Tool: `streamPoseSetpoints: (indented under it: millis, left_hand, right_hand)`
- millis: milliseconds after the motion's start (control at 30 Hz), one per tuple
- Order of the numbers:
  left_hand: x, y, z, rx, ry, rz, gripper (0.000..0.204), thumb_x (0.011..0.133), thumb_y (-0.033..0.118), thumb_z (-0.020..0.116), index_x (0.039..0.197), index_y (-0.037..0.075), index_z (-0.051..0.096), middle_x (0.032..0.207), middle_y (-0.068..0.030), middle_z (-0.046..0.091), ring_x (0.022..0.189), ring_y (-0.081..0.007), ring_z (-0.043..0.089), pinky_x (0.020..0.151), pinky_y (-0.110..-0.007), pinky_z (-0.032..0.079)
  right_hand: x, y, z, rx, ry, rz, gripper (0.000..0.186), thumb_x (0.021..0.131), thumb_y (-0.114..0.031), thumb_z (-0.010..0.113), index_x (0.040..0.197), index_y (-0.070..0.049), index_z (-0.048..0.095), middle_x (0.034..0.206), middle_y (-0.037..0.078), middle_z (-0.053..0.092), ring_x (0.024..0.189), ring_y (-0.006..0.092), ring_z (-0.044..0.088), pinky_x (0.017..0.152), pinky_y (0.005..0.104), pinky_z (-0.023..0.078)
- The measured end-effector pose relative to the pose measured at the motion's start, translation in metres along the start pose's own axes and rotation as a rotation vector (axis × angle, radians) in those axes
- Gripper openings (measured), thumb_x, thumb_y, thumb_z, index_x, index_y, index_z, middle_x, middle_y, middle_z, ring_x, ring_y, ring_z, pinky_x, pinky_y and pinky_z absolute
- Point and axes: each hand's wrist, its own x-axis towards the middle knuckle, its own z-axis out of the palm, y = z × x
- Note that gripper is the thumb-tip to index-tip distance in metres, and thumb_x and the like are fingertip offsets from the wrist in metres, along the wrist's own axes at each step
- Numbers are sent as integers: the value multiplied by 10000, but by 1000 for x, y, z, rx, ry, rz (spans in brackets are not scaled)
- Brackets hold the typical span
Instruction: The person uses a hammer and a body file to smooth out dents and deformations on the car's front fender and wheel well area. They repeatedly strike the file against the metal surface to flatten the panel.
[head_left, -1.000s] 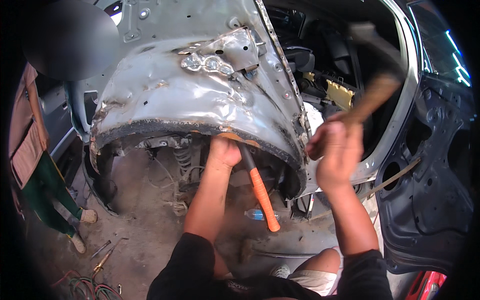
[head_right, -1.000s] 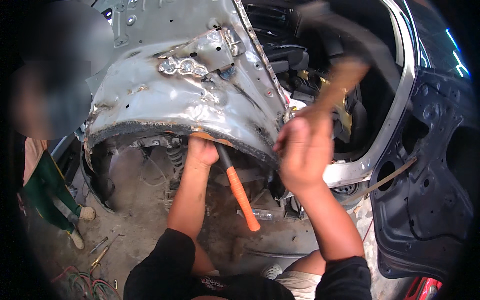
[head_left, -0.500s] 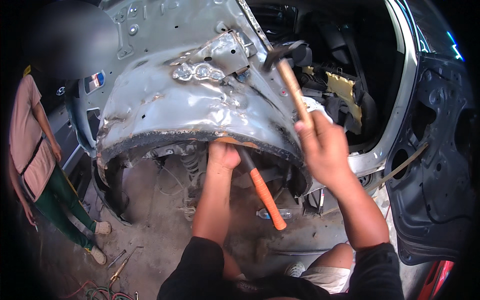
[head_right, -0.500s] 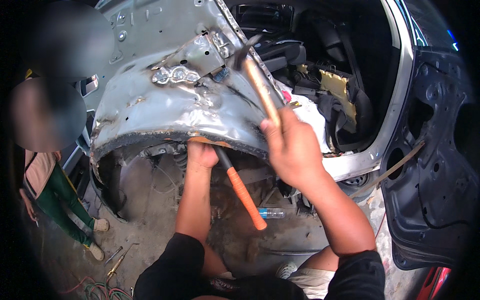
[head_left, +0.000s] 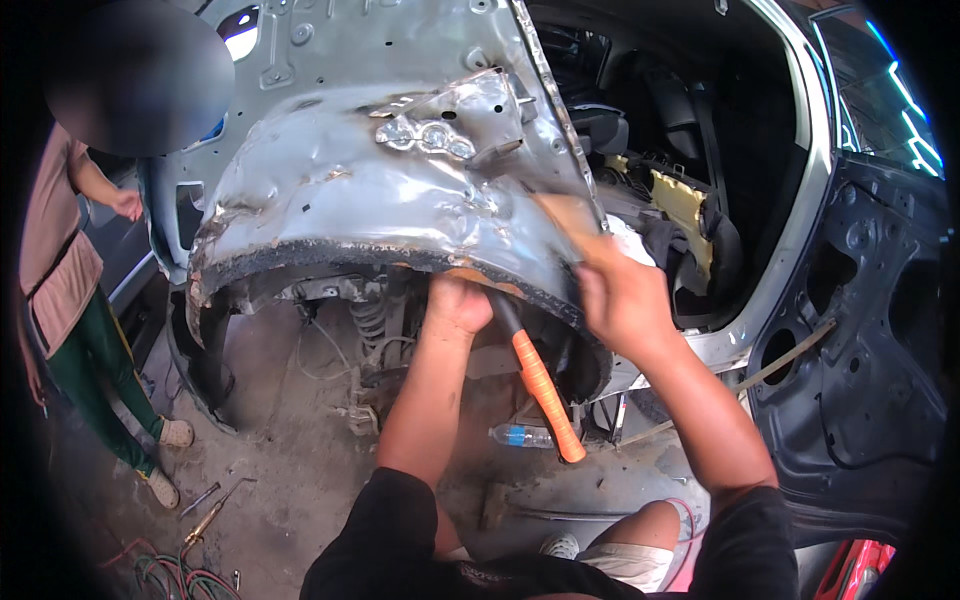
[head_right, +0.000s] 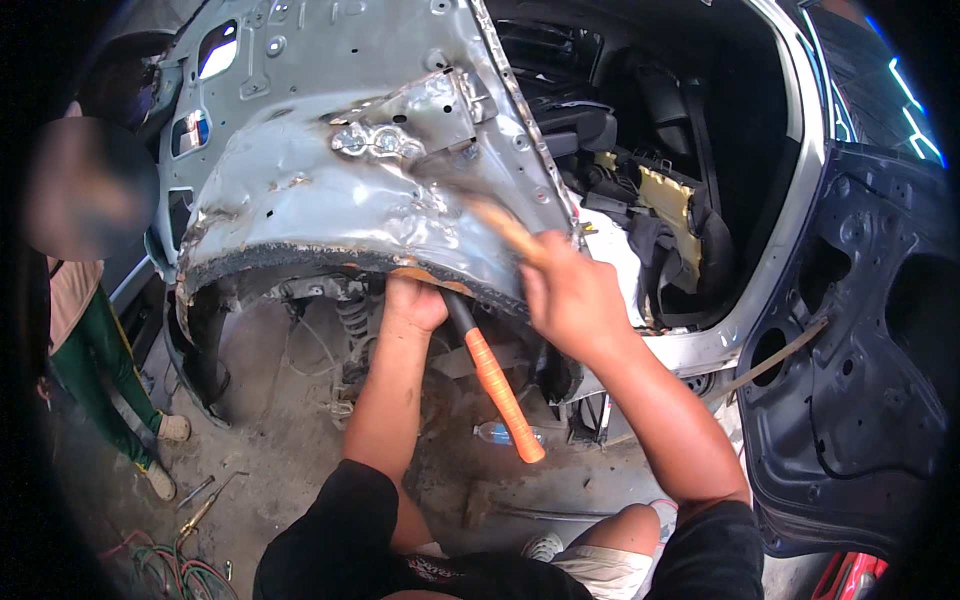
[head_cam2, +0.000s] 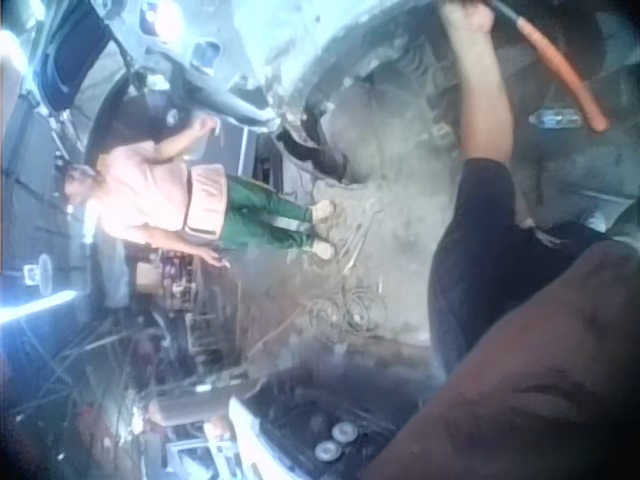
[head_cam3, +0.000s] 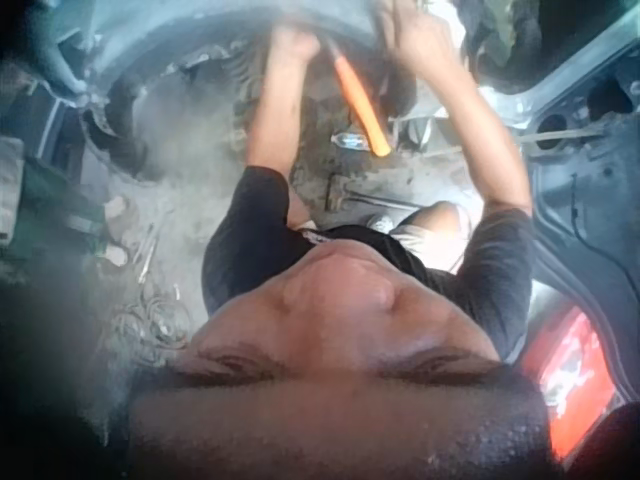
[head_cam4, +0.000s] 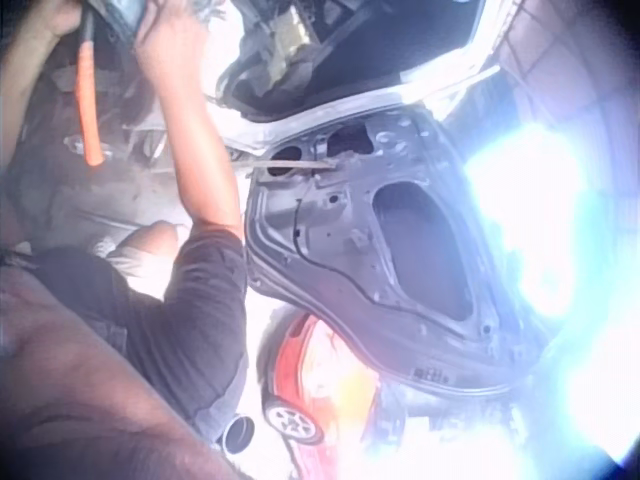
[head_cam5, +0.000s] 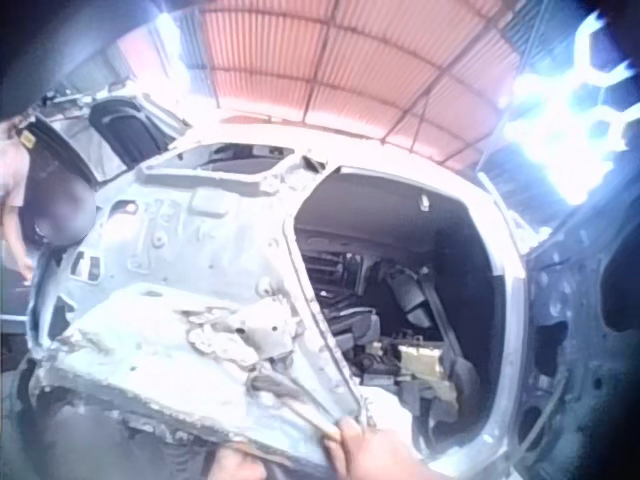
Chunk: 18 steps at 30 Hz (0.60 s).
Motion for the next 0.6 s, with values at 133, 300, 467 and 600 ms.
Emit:
streamPoseSetpoints:
  millis: [133,300,467,600]
  left_hand:
    - [0,6,15,87,59,8,388,1032,375,545,1269,75,611,1210,-110,677,1135,-300,637,1020,-506,523]
    - [3,-4,-4,36,124,54,379,1028,366,555,1256,69,610,1208,-128,675,1123,-298,640,1008,-493,528]
    - [0,7,5,11,30,54,363,1014,323,590,1271,67,600,1219,-128,672,1130,-285,643,1000,-472,536]
    - [5,1,5,28,69,76,376,1017,335,589,1276,63,599,1221,-121,675,1137,-279,645,1009,-475,535]
  right_hand:
    - [14,-11,-7,-66,48,73,184,952,-125,652,1079,-32,556,711,185,647,669,446,658,604,519,514]
    - [-1,16,14,-262,-159,38,165,984,-110,593,1091,-1,530,695,167,591,595,405,604,602,413,513]
    - [8,-16,-6,121,228,75,216,964,-112,621,1136,11,575,846,219,656,728,435,673,644,500,522]
    - [9,-3,12,-212,-241,99,171,956,-137,651,1069,-31,579,729,211,638,677,448,664,611,524,514]
